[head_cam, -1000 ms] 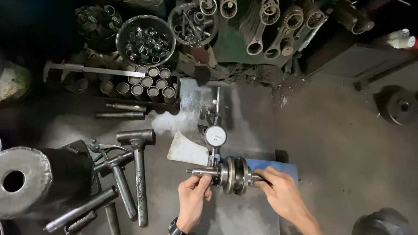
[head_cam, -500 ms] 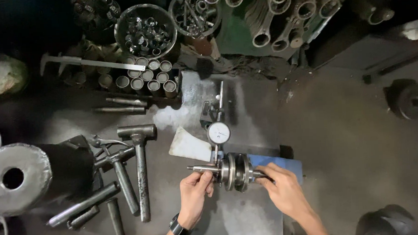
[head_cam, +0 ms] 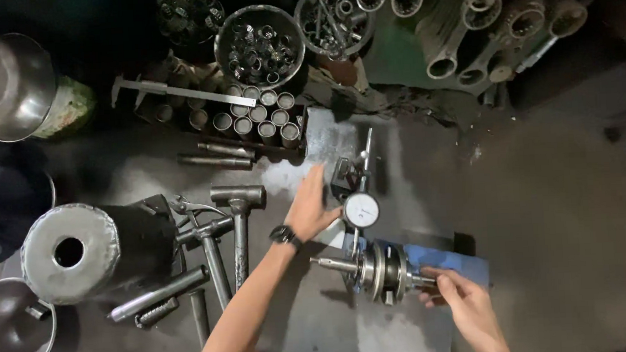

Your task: The person assembles a mechanical component by placing cylindrical metal parts onto a shaft. They use a dial indicator to measure the assembly, adjusting the setup and rotating the shaft to check alignment. The person repeatedly adds and removes parts, using a hammer to tap components into place.

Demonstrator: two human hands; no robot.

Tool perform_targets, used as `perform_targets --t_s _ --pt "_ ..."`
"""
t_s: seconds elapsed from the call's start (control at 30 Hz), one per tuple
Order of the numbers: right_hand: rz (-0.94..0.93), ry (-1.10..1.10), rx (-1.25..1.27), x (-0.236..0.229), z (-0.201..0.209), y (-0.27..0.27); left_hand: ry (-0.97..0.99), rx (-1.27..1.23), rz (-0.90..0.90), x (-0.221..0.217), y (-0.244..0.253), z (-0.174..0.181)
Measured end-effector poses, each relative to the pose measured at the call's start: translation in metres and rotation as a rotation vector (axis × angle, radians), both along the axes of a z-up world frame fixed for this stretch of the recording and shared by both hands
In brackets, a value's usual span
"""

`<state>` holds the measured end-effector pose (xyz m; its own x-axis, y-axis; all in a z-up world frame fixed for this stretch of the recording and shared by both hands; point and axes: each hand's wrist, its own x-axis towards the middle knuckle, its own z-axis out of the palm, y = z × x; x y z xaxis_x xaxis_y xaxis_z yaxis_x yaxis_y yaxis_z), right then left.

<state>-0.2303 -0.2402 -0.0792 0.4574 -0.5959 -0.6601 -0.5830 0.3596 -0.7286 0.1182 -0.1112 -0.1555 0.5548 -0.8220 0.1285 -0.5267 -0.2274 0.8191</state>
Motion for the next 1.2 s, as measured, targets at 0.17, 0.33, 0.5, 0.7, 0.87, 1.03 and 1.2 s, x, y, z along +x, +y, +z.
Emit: perform_targets --t_s 0.17,0.33,0.5,0.7,0.87,1.03,1.2 --pt "-0.025 -0.036 0.06 -0.025 -0.042 -0.005 -0.145 0.258 -0.148 0.019 -0.055 -0.032" --pt "-0.151 0.006 0.116 -0.018 -0.026 0.0 -0.041 0.155 -0.09 0.022 -0.061 -0.077" --pt "-0.128 0.009 0.103 -0.015 -0.022 0.0 0.096 0.154 -0.102 0.029 -0.061 -0.064" --pt "-0.121 -0.005 0.106 -0.006 0.0 0.001 0.05 0.108 -0.132 0.026 -0.057 -0.08" --pt "-0.188 0.027 0.105 -0.008 -0.007 -0.003 -0.045 -0.135 -0.129 0.016 -0.025 -0.033" --pt "-0.167 -0.101 0.091 -0.003 -0.014 0.002 1.057 0.027 0.346 -0.028 -0.013 -0.128" --pt "-0.122 -0.007 -0.011 0.008 0.002 0.004 1.954 -0.478 0.177 -0.04 -0.04 -0.139"
